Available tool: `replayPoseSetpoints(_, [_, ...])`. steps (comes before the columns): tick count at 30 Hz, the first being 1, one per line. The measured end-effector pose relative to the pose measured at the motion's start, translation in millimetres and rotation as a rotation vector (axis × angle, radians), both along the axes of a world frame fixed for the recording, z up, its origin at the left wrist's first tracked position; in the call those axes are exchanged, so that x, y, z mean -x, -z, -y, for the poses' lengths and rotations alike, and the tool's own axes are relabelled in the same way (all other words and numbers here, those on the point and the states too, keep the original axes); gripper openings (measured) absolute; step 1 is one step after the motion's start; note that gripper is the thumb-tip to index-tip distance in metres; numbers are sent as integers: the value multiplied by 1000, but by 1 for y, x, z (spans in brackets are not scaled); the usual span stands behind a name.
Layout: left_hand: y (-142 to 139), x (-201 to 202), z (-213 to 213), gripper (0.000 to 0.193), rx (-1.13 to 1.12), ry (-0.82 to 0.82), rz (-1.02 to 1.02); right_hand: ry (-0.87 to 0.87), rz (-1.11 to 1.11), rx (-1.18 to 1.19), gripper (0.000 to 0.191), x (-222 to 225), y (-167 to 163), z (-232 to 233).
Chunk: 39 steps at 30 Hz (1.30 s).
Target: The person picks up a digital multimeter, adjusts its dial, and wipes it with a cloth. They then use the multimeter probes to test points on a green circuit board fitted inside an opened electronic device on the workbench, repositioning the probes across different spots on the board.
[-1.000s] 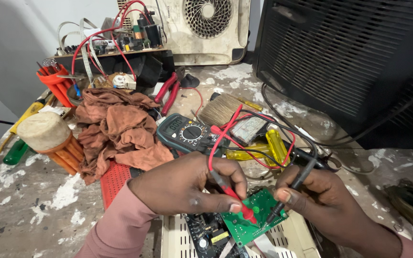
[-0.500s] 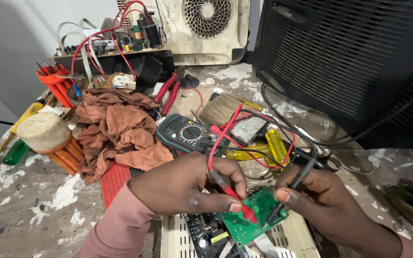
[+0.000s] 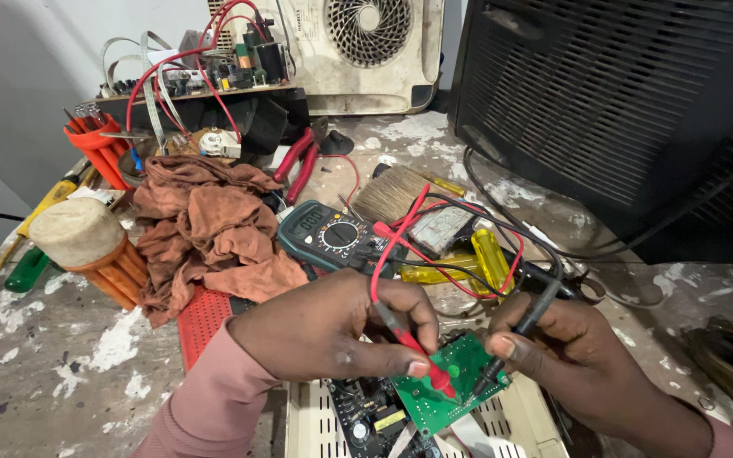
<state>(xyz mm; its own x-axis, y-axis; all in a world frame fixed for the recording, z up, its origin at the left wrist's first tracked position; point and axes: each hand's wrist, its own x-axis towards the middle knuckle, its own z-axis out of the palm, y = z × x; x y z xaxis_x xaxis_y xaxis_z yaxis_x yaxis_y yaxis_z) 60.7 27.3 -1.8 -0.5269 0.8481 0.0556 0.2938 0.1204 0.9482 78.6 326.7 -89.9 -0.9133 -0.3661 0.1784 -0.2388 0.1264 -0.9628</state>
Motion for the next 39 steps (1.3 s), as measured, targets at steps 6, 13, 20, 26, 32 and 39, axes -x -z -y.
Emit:
replayPoseSetpoints(6, [-1,-1,0,16,20,-34,-29,-6,-33,-4,15,0,1,0])
replayPoseSetpoints(13, [-1,-3,-3,15,6,-28,33,-19,-65,-11,17,0,-1,0])
replayPoseSetpoints(20, [0,-3,-2,14,28,-34,-21,-8,-22,0,16,-1,1,1])
replayPoseSetpoints(26, [4,-2,-2,15,-34,-12,21,-11,-30,1,17,-1,2,0])
replayPoseSetpoints(32, [5,-2,-2,15,-25,-13,32,-1,-18,-2,14,-1,2,0])
replayPoseSetpoints(39, [1,-3,-2,15,-3,-21,-13,-11,-26,9,16,-1,2,1])
